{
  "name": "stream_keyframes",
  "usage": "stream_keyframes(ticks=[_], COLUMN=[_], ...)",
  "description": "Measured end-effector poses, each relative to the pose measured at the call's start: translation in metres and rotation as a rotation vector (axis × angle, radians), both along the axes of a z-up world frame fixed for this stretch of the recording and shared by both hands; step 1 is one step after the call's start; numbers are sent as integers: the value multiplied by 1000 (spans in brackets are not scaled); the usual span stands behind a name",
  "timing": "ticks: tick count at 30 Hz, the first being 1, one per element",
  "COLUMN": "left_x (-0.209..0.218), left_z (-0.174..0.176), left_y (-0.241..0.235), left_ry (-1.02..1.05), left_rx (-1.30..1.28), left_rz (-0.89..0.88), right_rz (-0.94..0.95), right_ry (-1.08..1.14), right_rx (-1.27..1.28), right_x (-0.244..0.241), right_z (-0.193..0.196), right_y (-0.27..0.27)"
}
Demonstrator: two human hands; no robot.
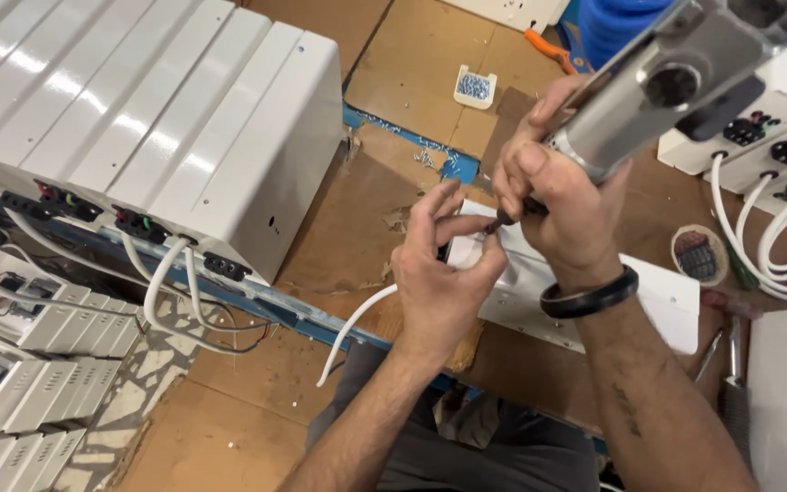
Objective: The person assembles a white metal enclosure at a workbench. They drive screws into the enclosure with a pneumatic screwdriver, reposition and turn the box, tap a screwdriver blade with a mallet, and finish tightening screws with a red-handled screwdriver.
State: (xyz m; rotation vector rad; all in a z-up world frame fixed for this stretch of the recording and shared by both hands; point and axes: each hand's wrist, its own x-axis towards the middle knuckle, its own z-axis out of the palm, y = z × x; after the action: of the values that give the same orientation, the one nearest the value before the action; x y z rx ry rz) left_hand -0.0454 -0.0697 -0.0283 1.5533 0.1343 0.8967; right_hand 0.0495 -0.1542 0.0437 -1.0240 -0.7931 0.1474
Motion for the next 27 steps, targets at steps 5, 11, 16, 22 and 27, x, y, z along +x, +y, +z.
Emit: stream_keyframes(ticks=[5,11,16,22,27], left_x=[0,2,1,-2,1], left_z=[2,3,3,6,4], left_y=[0,0,3,3,4], left_ry=[6,13,27,52,-3], left_rx=[9,19,59,67,112], left_rz=[7,28,15,24,41], right_rz=[18,8,10,28,-24], right_ry=[-27,-46,-19,-36,-39], right_rx=[-29,-38,-47,-9,-39], right_x=[-2,-3,4,-3,-7], right_z=[-1,-5,-6,11,11], right_y=[-1,-2,-2,3,6])
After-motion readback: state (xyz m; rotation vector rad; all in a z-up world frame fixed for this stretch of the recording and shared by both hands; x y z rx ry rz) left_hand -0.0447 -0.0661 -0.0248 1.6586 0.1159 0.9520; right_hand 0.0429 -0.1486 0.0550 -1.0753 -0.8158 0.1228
